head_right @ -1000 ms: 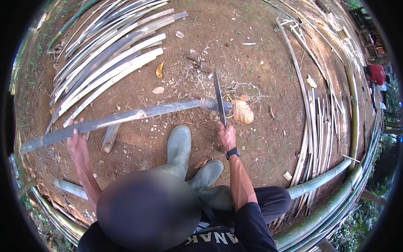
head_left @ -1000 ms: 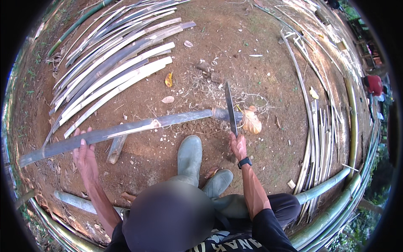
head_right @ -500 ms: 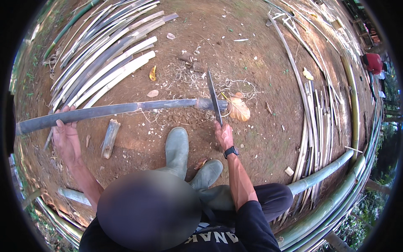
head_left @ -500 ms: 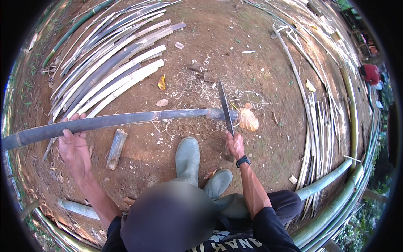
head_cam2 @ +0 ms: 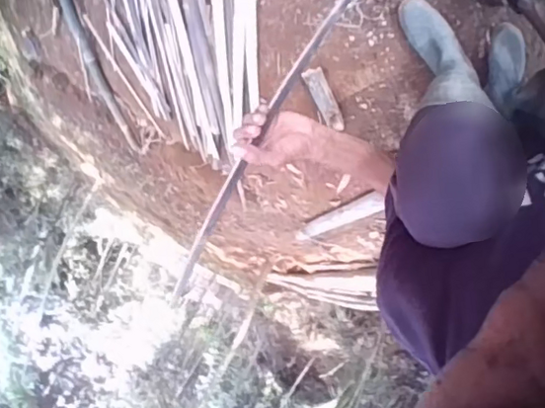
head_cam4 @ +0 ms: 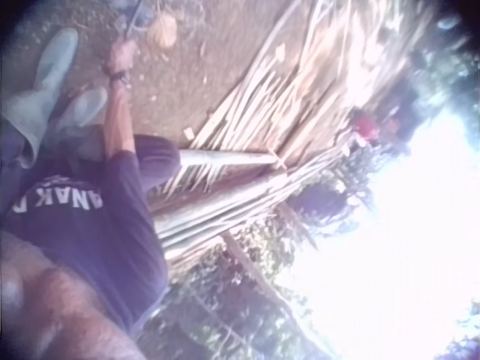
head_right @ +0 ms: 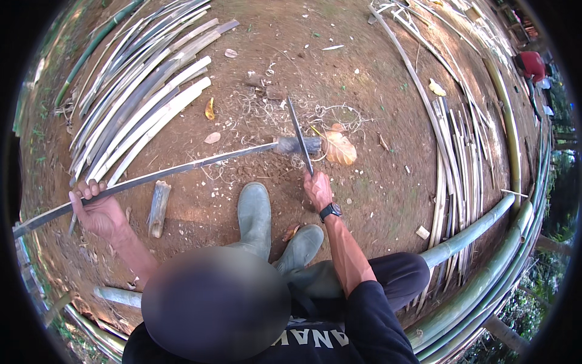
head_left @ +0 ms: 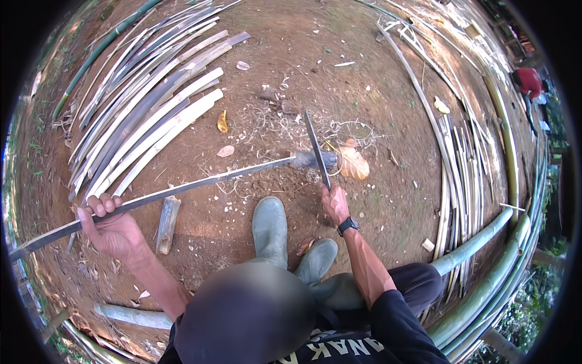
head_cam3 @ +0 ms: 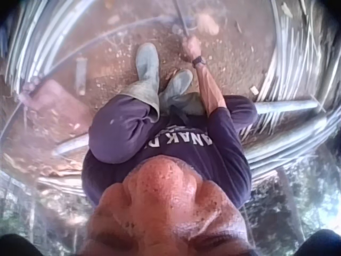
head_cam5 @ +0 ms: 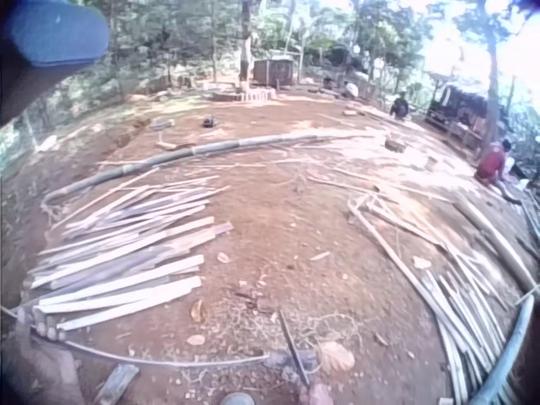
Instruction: The person sits on the ground and uses a machete to shave the outer layer off long bamboo strips. They hold the bamboo against a wooden block and repeatedly strike it with the blade to remove the dark outer skin, revealing the lighter inner wood. The person works on multiple strips, placing the finished pieces aside.
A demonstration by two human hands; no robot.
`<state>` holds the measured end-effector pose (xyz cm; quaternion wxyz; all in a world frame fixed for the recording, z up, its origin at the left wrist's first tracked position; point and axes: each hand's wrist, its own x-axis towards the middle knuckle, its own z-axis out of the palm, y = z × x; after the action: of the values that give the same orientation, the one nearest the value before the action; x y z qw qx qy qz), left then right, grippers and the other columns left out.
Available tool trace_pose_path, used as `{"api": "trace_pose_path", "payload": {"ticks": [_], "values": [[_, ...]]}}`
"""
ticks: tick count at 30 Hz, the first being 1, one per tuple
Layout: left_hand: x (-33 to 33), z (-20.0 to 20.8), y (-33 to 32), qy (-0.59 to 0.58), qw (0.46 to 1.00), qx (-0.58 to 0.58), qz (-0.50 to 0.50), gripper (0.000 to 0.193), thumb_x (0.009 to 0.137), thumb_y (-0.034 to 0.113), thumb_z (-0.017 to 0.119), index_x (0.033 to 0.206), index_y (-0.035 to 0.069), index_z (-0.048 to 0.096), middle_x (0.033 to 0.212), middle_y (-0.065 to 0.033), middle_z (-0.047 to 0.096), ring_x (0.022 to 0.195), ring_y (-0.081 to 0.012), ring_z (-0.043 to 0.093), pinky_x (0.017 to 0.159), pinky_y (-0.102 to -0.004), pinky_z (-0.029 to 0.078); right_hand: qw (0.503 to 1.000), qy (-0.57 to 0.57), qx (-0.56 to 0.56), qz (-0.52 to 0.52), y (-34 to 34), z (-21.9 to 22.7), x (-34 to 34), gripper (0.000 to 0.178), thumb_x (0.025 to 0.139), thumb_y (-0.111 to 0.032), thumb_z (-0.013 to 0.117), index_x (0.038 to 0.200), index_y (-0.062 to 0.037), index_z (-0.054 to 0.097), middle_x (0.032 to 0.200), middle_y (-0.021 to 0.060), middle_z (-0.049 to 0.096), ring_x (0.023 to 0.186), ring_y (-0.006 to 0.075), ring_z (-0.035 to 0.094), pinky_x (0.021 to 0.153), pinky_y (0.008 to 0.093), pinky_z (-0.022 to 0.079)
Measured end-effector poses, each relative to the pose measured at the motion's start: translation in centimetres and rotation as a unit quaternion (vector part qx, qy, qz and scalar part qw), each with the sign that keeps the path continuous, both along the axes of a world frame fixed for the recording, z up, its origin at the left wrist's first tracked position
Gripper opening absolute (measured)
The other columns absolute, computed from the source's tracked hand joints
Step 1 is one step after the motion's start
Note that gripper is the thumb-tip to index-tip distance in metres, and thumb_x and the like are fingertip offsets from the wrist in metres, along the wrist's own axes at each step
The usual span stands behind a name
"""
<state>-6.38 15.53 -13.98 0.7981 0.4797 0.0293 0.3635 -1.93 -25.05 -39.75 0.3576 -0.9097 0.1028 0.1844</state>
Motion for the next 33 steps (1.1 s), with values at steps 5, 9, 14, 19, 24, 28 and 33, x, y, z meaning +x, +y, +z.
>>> {"api": "trace_pose_path", "payload": {"ticks": [5,9,14,19,24,28,33], "values": [[1.7,2.1,-3.5,-0.008,0.997,0.045,0.070,0.023,0.095,0.027,0.056,0.079,0.012,0.050,0.070,0.0002,0.045,0.066,-0.0127,0.047,0.065,-0.0301,0.041,0.999,-0.032,0.013,0.007,0.5,-0.2,-0.2,0.040,0.088,-0.029,0.051,0.078,0.0099,0.058,0.068,0.0331,0.054,0.070,0.0472,0.059,0.062,0.0496,0.044],[3.1,3.8,-6.6,-0.026,0.997,0.049,0.062,0.017,0.094,0.027,0.057,0.086,0.012,0.055,0.070,0.0015,0.046,0.063,-0.0114,0.045,0.064,-0.0289,0.039,1.000,-0.001,-0.016,0.011,0.7,0.7,0.0,0.036,0.089,-0.027,0.050,0.079,0.0062,0.060,0.076,0.0319,0.056,0.079,0.0477,0.058,0.069,0.0513,0.044],[4.0,5.5,-8.3,-0.064,0.994,0.091,-0.013,0.017,0.095,0.027,0.056,0.093,0.011,0.058,0.067,0.0037,0.045,0.060,-0.0091,0.044,0.060,-0.0269,0.039,1.000,-0.004,-0.001,0.026,0.6,0.6,0.2,0.035,0.089,-0.027,0.049,0.080,0.0060,0.059,0.075,0.0319,0.057,0.078,0.0473,0.058,0.068,0.0517,0.044],[5.6,5.1,-11.7,-0.049,0.993,0.109,-0.015,0.019,0.096,0.029,0.054,0.094,0.011,0.058,0.067,0.0035,0.043,0.059,-0.0085,0.042,0.057,-0.0266,0.039,1.000,-0.008,0.010,0.025,0.4,0.5,0.1,0.034,0.088,-0.025,0.049,0.080,0.0059,0.059,0.074,0.0319,0.056,0.076,0.0476,0.058,0.067,0.0521,0.044],[6.1,4.7,-13.0,-0.042,0.993,0.105,0.028,0.020,0.096,0.030,0.054,0.095,0.011,0.057,0.067,0.0030,0.042,0.059,-0.0087,0.042,0.054,-0.0265,0.039,0.999,-0.012,0.019,0.025,0.3,0.0,0.3,0.031,0.088,-0.023,0.048,0.079,0.0046,0.059,0.072,0.0307,0.057,0.074,0.0471,0.058,0.066,0.0525,0.044],[6.0,5.4,-13.3,-0.053,0.992,0.113,0.027,0.020,0.096,0.030,0.053,0.096,0.010,0.054,0.069,0.0026,0.042,0.060,-0.0091,0.042,0.056,-0.0264,0.039,0.999,-0.031,0.014,0.040,0.2,-0.4,0.1,0.030,0.088,-0.022,0.048,0.077,0.0039,0.058,0.070,0.0297,0.057,0.073,0.0464,0.058,0.065,0.0522,0.044],[6.0,5.7,-13.5,-0.048,0.990,0.130,0.035,0.020,0.097,0.029,0.052,0.095,0.009,0.050,0.072,0.0020,0.043,0.064,-0.0095,0.042,0.058,-0.0266,0.039,0.998,-0.041,0.009,0.045,0.1,-0.7,0.0,0.029,0.088,-0.021,0.049,0.077,0.0039,0.057,0.070,0.0295,0.057,0.072,0.0454,0.058,0.064,0.0515,0.045]]}}
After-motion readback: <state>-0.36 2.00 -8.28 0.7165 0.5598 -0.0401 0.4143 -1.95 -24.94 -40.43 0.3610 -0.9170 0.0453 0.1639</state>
